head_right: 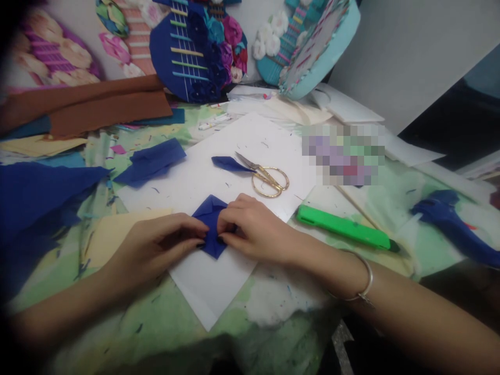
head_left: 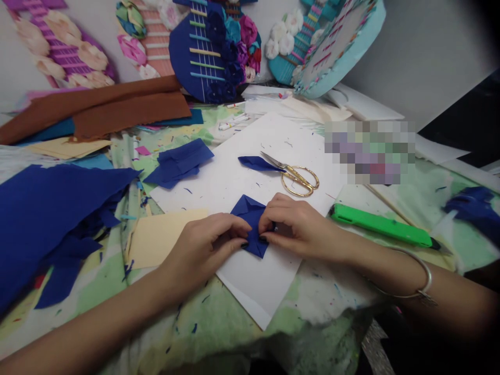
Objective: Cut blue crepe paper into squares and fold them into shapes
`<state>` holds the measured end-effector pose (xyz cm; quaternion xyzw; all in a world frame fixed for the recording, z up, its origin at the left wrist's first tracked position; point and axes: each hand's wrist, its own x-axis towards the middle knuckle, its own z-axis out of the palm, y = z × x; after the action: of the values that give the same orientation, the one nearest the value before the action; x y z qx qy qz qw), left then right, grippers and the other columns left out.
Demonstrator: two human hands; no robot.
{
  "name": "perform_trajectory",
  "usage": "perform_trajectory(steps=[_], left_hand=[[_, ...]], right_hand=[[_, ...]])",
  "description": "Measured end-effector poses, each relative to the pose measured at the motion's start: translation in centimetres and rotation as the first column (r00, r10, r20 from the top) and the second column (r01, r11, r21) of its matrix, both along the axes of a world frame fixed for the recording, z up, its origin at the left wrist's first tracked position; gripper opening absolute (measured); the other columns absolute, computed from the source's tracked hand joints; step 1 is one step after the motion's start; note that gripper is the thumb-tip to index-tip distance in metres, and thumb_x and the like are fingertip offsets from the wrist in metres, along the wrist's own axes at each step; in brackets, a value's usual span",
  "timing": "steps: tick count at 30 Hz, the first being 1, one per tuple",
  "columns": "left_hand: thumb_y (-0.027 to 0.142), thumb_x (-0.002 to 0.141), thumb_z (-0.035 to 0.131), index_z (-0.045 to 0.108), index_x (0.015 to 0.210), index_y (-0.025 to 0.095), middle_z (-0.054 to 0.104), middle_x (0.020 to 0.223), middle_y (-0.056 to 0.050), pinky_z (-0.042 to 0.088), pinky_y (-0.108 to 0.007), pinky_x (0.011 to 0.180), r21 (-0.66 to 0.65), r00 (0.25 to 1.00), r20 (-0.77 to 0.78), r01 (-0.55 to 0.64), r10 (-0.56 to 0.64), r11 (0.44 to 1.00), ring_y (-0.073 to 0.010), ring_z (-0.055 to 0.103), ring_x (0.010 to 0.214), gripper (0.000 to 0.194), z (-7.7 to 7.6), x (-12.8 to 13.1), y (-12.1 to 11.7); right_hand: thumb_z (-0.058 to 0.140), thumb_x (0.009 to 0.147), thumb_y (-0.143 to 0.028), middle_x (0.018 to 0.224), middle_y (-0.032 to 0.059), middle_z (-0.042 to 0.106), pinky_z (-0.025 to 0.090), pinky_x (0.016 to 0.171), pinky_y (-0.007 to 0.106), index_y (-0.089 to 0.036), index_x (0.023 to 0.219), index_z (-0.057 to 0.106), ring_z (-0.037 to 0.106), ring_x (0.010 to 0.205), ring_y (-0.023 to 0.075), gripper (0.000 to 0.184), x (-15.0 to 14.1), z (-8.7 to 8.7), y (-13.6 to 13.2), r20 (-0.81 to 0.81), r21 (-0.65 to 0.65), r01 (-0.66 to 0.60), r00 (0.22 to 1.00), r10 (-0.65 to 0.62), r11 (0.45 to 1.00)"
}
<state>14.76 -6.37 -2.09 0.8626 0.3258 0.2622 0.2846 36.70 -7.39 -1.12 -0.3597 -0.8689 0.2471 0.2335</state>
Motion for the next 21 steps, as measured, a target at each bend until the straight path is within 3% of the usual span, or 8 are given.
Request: perform_trajectory(steps=[7,13,21], left_hand=[[0.012,0.079,0.066,0.062,0.088,0.019,0.063,0.076,0.005,0.042,-0.018,0.059,0.041,0.999,-0.022,-0.037,0.038,0.998,-0.0076,0.057,0.066,0.012,0.01,0.11,0.21],[0.008,0.085,0.056,0.066,0.083,0.018,0.063,0.086,0.0,0.045,-0.018,0.07,0.113,0.997,0.009,0.074,-0.075,0.991,-0.0082,0.059,0.078,0.014,-0.06,-0.01,0.28],[0.008,0.087,0.052,0.068,0.09,0.018,0.063,0.09,-0.004,0.049,-0.02,0.069,0.236,0.991,0.011,0.127,-0.133,0.964,-0.0104,0.061,0.079,0.018,-0.47,-0.2,0.23]], right_hand=[[0.06,0.077,-0.005,0.078,0.0034,0.063,0.04,0.072,0.027,-0.013,0.083,0.062,0.051,0.078,0.0149,0.01,-0.02,-0.03,-0.03,-0.001,-0.036,0.044,0.999,-0.044,0.998],[0.06,0.077,-0.005,0.08,0.0042,0.063,0.04,0.073,0.026,-0.012,0.084,0.062,0.051,0.08,0.0151,0.01,-0.02,-0.05,-0.14,-0.007,-0.057,0.056,0.998,-0.056,0.997],[0.059,0.077,-0.006,0.079,0.0034,0.063,0.04,0.073,0.027,-0.013,0.083,0.061,0.051,0.079,0.0152,0.01,-0.03,-0.11,-0.09,-0.002,-0.064,0.056,0.998,-0.056,0.996]])
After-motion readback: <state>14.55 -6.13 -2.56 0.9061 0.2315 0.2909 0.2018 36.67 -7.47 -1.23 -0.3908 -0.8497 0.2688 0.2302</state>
